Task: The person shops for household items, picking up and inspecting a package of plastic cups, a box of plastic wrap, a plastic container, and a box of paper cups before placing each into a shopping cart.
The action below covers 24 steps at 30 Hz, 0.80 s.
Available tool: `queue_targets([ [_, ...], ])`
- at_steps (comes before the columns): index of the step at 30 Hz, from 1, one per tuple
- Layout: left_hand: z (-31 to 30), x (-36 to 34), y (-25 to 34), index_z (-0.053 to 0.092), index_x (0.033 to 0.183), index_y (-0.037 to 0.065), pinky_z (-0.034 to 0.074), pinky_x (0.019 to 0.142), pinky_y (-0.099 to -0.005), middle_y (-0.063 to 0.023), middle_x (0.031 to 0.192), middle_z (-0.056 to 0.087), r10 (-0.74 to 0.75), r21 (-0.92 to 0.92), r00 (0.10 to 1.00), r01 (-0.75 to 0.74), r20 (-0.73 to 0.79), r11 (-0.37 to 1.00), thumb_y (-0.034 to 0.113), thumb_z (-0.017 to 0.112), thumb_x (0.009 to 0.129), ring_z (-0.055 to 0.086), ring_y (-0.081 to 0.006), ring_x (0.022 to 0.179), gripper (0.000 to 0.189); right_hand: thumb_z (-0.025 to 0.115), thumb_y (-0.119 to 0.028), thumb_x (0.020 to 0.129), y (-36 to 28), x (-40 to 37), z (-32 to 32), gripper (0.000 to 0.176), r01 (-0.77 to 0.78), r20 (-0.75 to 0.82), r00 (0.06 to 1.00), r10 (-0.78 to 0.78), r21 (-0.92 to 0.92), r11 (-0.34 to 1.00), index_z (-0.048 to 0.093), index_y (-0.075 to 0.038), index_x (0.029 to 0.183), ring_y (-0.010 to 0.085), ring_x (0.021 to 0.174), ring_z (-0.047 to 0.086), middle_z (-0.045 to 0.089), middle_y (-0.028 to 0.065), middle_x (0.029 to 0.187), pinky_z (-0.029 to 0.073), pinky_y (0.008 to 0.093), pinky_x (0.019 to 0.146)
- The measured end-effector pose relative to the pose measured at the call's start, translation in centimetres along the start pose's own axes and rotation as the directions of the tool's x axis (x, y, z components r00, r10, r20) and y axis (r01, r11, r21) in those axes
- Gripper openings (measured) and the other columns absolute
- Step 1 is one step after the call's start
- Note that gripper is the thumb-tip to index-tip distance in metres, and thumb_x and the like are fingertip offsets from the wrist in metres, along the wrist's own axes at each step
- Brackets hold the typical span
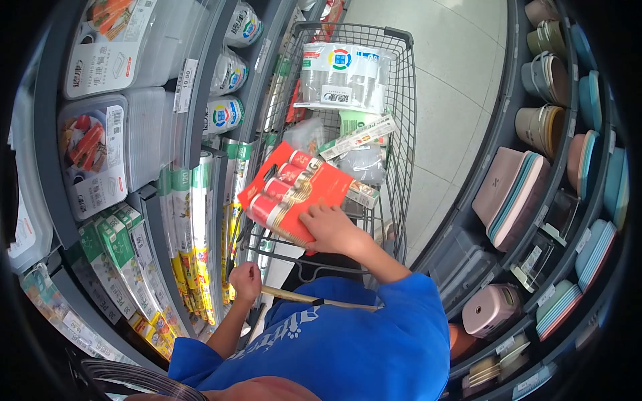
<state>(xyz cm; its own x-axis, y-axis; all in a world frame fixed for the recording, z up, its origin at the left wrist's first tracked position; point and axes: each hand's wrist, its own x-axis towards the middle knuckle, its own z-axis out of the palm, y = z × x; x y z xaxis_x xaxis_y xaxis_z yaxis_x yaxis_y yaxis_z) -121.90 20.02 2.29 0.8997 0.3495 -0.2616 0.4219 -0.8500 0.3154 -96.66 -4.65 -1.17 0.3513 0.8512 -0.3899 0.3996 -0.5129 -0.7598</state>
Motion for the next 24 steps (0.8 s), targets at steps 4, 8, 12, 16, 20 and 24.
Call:
queue_targets([
  [4, 0.0, 0.2, 0.1, 0.064, 0.073, 0.011, 0.042, 0.056, -0.0432, -0.0063, 0.064, 0.060, 0.028, -0.024, 0.999, -0.029, -0.033, 0.999, 0.010, 0.066, 0.081, 0.059, -0.0289, 0.057, 0.008, 0.074, -0.033, 0.082, 3.2, 2.8, -0.8, 0.055, -0.074, 0.115, 0.992, 0.043, 0.274, 0.959, 0.059, -0.007, 0.129, 0.0391, 0.121, 0.056, 0.060, 0.0175, 0.126, 0.045, 0.0483, 0.102],
  [8, 0.3, 0.2, -0.3, 0.063, 0.073, 0.011, 0.042, 0.055, -0.0424, -0.0068, 0.063, 0.059, 0.043, -0.008, 0.998, -0.044, -0.034, 0.999, 0.009, 0.066, 0.081, 0.058, -0.0292, 0.056, 0.009, 0.074, -0.030, 0.083, 6.6, 3.7, -2.1, 0.051, -0.055, -0.179, 0.979, 0.095, 0.218, 0.974, 0.061, -0.006, 0.126, 0.0409, 0.119, 0.057, 0.060, 0.0198, 0.127, 0.046, 0.0451, 0.101],
  [12, 0.0, 0.3, 0.1, 0.063, 0.074, 0.009, 0.043, 0.058, -0.0419, -0.0075, 0.065, 0.061, 0.023, -0.011, 1.000, -0.023, -0.010, 1.000, 0.008, 0.066, 0.081, 0.059, -0.0293, 0.058, 0.007, 0.073, -0.026, 0.084, 9.0, 5.3, -0.2, 0.050, -0.127, -0.217, 0.960, 0.179, 0.234, 0.964, 0.060, -0.005, 0.126, 0.0399, 0.117, 0.057, 0.060, 0.0206, 0.123, 0.048, 0.0469, 0.098],
  [16, 0.1, 0.1, -0.2, 0.063, 0.074, 0.009, 0.042, 0.060, -0.0406, -0.0067, 0.066, 0.062, 0.001, 0.005, 1.000, -0.002, 0.019, 1.000, 0.008, 0.066, 0.080, 0.059, -0.0280, 0.058, 0.007, 0.073, -0.024, 0.084, 12.9, 7.3, 2.1, 0.047, -0.288, -0.296, 0.906, 0.303, 0.093, 0.953, 0.059, -0.004, 0.124, 0.0392, 0.114, 0.058, 0.059, 0.0206, 0.120, 0.049, 0.0480, 0.096],
  [20, 0.1, 0.3, 0.0, 0.063, 0.073, 0.012, 0.043, 0.057, -0.0421, -0.0050, 0.064, 0.059, 0.035, -0.002, 0.999, -0.035, -0.017, 0.999, 0.008, 0.065, 0.080, 0.058, -0.0284, 0.058, 0.009, 0.075, -0.023, 0.082, 17.9, 8.8, 2.5, 0.047, -0.361, -0.403, 0.843, 0.357, 0.067, 0.930, 0.059, -0.003, 0.121, 0.0401, 0.113, 0.058, 0.058, 0.0204, 0.119, 0.050, 0.0481, 0.094],
  [24, 0.3, 0.2, -0.2, 0.063, 0.072, 0.012, 0.044, 0.059, -0.0422, -0.0046, 0.064, 0.059, 0.026, -0.007, 0.999, -0.026, -0.026, 1.000, 0.007, 0.065, 0.079, 0.059, -0.0284, 0.060, 0.009, 0.075, -0.020, 0.081, 23.4, 10.7, 1.7, 0.047, -0.373, -0.557, 0.728, 0.400, 0.167, 0.913, 0.061, -0.001, 0.122, 0.0425, 0.109, 0.059, 0.060, 0.0233, 0.115, 0.050, 0.0480, 0.094],
])
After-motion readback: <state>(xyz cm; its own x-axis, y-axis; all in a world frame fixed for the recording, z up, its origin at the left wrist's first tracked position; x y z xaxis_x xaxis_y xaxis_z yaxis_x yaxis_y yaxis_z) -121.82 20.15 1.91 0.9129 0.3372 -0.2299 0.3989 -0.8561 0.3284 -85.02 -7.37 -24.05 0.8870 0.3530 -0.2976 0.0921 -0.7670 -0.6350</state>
